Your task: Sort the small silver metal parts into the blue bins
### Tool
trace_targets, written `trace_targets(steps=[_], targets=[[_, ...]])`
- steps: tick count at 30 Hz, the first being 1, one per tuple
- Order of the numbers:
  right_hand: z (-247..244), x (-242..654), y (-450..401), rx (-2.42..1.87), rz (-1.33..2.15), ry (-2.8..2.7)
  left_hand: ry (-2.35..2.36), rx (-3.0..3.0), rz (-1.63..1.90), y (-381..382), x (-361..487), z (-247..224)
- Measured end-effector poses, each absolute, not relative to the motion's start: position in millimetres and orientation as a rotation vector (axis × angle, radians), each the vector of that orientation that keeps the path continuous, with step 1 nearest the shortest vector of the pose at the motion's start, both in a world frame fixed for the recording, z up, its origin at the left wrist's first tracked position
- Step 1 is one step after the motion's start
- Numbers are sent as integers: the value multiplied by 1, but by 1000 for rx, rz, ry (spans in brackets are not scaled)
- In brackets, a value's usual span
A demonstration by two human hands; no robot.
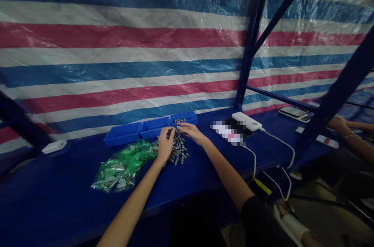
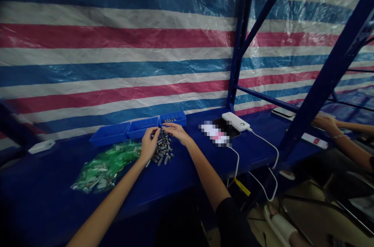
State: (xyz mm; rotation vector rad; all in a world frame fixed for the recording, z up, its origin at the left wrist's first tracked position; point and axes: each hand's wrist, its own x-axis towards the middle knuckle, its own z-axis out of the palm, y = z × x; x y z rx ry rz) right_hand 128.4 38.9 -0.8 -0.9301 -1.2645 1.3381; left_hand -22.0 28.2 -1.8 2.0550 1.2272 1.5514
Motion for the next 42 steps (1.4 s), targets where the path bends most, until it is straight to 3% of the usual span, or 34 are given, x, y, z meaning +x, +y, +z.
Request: trace_targets(steps=[22, 28, 36, 42], targets=[[-1, 120, 35, -843, 1426, -1236, 1270, 1865, 1530, 28, -19, -3], [-3, 119, 38, -946, 1309, -1204, 1295, 1984, 1438, 26, -18, -4], [-20, 138, 54, -1255, 843, -1107, 1381, 1926, 1487, 28, -19, -7], [-13, 144, 58, -952, 917, -1104, 1400, 1928, 1453, 24, -17, -5]])
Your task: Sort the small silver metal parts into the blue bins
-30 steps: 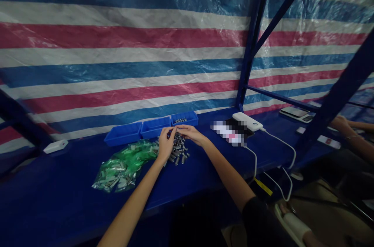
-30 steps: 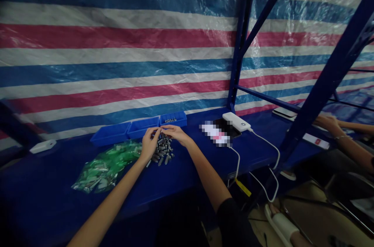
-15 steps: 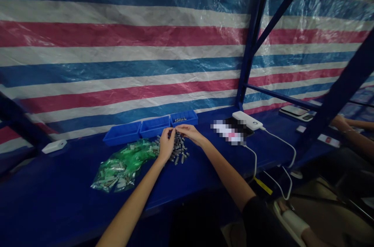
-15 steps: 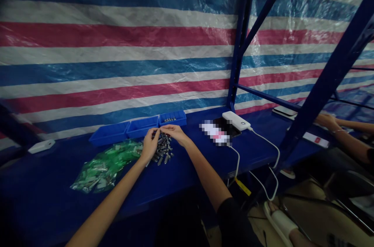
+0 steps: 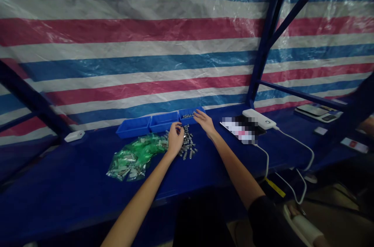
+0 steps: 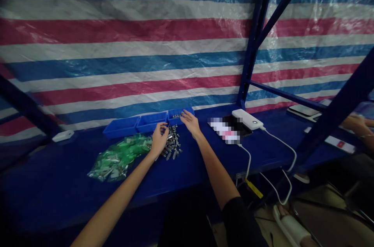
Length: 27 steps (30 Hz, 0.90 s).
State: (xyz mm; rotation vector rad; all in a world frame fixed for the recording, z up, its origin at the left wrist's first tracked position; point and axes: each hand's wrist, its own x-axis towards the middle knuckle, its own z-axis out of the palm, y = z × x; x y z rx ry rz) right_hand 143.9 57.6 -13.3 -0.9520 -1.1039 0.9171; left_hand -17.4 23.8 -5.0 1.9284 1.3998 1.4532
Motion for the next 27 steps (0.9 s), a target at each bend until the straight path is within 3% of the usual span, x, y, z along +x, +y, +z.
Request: trace_targets(steps=[8, 14, 19, 27], targets=[[-24, 144, 58, -1127, 856, -1413, 1423, 2054, 1402, 28, -19, -10], [-32, 145, 53, -1243, 770, -1808, 1419, 2577, 979, 17, -16, -7], [-26, 143, 47, -1353, 662, -1833, 1356, 2738, 711, 15, -14, -10], [-17, 140, 39, -1581, 491, -1779, 1320, 2762, 707, 16, -14, -11]])
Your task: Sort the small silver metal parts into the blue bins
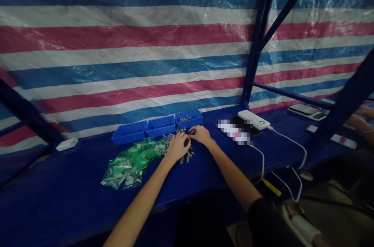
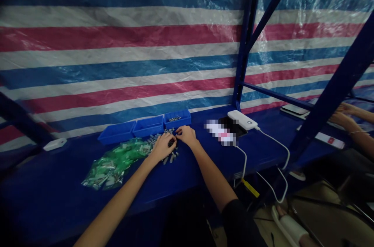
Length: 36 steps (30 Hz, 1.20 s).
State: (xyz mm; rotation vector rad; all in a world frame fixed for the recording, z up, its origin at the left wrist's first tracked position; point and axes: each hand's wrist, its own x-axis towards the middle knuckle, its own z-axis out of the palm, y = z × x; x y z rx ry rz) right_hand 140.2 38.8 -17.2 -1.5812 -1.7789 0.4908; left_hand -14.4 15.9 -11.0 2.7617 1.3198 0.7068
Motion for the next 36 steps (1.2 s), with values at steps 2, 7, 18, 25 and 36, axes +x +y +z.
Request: trace_targets(steps=[2, 7, 18, 25, 36], targets=[[-16, 141, 38, -1606, 486, -1774, 1278, 2753, 714, 15, -16, -9], [-17, 140, 38, -1554, 519, -1803, 1252, 2757, 707, 17, -22, -6], [-15, 139, 37, -1612, 449, -1761, 1289, 2719, 729, 27, -28, -7], [-16, 137, 38, -1630, 405, -1800, 1436, 2757, 644, 31, -33, -2], [-18, 131, 39, -1498, 449, -1699, 1510, 2649, 732, 25, -29, -4]])
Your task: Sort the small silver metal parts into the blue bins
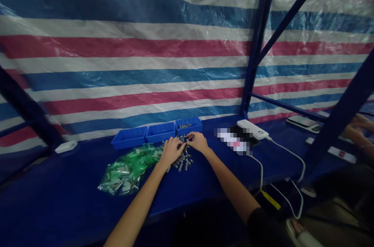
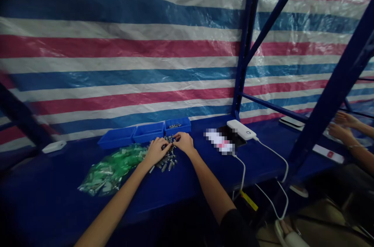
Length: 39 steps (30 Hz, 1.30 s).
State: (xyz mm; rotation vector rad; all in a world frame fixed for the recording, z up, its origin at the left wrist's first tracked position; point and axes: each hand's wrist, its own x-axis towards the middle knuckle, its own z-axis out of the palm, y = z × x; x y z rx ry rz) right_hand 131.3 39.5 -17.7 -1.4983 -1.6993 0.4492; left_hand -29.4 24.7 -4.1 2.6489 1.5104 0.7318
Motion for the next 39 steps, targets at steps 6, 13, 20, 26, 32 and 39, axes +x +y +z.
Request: trace_targets(steps=[6, 13, 20, 26, 32, 39], targets=[[-18, 127, 44, -1216, 539, -1717, 1624, 2427, 980, 24, -31, -3], [-10, 142, 42, -1571, 337, -1685, 1667, 2514, 1026, 22, -39, 0], [-9, 141, 37, -1652, 318, -1821, 1501, 2628, 916, 21, -46, -1], [-14, 151, 39, -1783, 281, -1775, 1417, 2732, 804, 23, -45, -5], [-25, 155, 48, -1761, 334, -1757, 1367, 2761, 784, 23, -40, -6], [-28, 159, 54, -1863, 296, -1583, 1303, 2846, 762, 16, -30, -3]])
